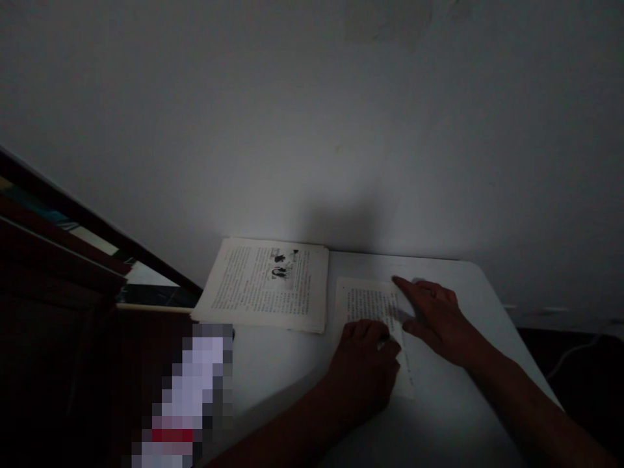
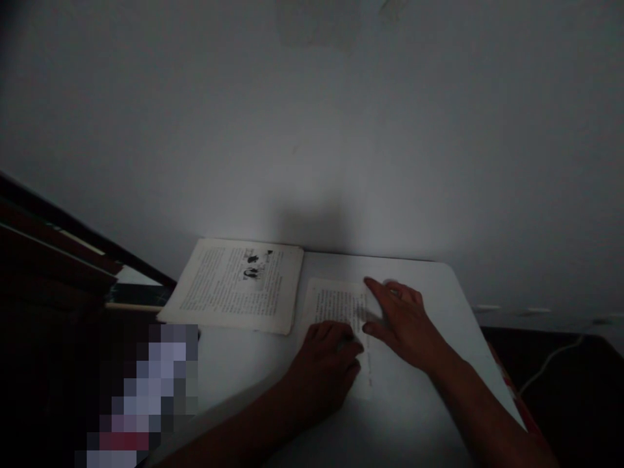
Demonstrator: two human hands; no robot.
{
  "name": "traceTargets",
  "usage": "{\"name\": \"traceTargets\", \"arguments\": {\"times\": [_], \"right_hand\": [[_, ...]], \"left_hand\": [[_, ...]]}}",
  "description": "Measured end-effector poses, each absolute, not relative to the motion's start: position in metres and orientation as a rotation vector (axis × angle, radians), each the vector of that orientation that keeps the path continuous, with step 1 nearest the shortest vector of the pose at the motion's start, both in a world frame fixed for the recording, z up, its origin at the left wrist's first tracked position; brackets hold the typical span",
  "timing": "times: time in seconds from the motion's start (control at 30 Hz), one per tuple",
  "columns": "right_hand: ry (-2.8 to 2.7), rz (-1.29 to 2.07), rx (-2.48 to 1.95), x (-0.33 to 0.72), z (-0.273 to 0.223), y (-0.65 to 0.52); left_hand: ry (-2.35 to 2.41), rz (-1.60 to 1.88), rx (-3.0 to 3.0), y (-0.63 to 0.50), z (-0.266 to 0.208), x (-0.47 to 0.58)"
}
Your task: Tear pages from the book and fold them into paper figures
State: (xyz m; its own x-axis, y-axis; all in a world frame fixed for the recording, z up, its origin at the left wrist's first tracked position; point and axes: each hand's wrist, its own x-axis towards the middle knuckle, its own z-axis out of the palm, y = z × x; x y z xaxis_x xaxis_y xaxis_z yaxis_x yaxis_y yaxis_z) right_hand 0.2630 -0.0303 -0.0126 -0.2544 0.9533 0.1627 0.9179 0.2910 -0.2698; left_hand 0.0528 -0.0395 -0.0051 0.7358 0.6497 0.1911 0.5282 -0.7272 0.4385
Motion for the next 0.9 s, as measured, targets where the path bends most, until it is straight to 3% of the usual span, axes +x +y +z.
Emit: {"name": "traceTargets", "arguments": {"times": [0.13,0.63,0.9], "right_hand": [[-2.093,0.184,-1.654,0.254,-0.012,-0.029],[-1.074,0.735,-1.593,0.248,-0.007,-0.037],[-0.825,0.798,-1.604,0.257,-0.009,-0.046]], "left_hand": [[0.876,0.475,2.594,-0.038,-0.003,0.050],[0.837,0.538,2.542,-0.040,0.002,0.044],[0.827,0.627,2.511,-0.038,0.007,0.040]]}}
